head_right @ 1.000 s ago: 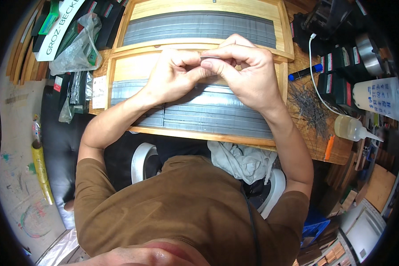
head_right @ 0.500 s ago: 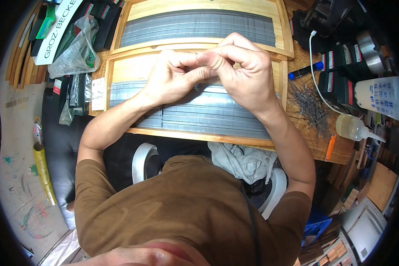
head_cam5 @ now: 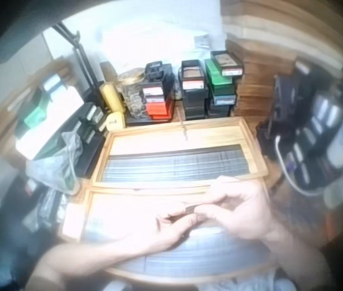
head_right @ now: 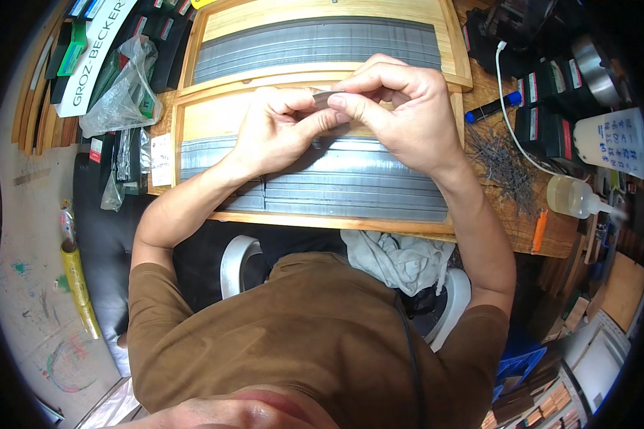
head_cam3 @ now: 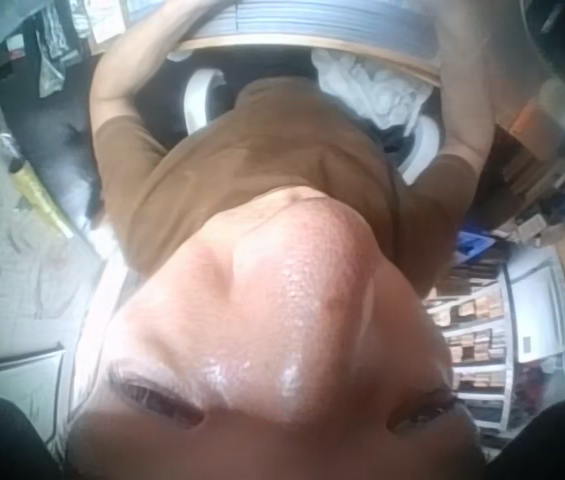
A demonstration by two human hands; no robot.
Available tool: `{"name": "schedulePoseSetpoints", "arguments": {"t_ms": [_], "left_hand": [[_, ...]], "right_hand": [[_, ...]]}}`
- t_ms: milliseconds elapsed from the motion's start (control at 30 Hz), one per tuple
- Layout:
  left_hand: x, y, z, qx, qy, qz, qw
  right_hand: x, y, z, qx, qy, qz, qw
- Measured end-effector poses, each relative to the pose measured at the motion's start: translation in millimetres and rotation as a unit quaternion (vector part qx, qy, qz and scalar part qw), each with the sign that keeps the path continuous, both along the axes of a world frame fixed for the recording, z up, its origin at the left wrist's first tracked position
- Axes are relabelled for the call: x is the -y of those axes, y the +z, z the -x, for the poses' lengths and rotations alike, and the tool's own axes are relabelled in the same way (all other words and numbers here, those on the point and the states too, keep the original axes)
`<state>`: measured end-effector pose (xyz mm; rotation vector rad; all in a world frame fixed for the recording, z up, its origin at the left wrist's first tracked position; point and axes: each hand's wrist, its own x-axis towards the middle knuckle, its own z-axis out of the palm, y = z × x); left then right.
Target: The person picks up small rectangular metal pieces from a wooden tray and joins them together by hand. They repeatedly align and press the pieces to form a connected strip, occasionally wiping the components with a cloth before continuing the assembly.
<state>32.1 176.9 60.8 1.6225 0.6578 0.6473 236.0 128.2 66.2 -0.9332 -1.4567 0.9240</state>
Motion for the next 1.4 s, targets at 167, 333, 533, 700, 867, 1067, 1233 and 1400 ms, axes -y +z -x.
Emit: {"name": "schedulePoseSetpoints", "arguments": {"t_ms": [167, 333, 533, 700, 867, 1067, 1233, 1400], "left_hand": [[2, -7, 0, 0.019, -0.001, -0.012, 1.0], [-2, -9, 3, 0.0, -0.03, -0.019, 0.999], [3, -7, 1, 0.034, -0.004, -0.02, 0.999], [5, -5, 0, 0.054, -0.004, 0.008, 0.999], [5, -3, 0, 0.041, -0.011, -0.006, 0.999], [2, 0, 1, 0.02, -0.029, -0.009, 0.999], [-4, -3, 3, 0.005, -0.047, -0.01, 0.999], [-1, -7, 0, 0.028, -0.022, -0.045, 0.998]], "right_hand": [[-1, 0, -2, 0.019, 0.013, -0.01, 1.0], [1, 3, -1, 0.009, 0.022, -0.002, 1.0], [2, 4, 5, 0.042, 0.013, -0.018, 0.999], [4, 1, 4, 0.057, 0.012, -0.012, 0.998], [5, 1, 7, 0.065, 0.004, -0.019, 0.998], [3, -2, 11, 0.054, -0.019, -0.042, 0.997], [2, -1, 10, 0.053, -0.019, -0.044, 0.997], [5, 4, 14, 0.116, -0.042, -0.116, 0.986]]}}
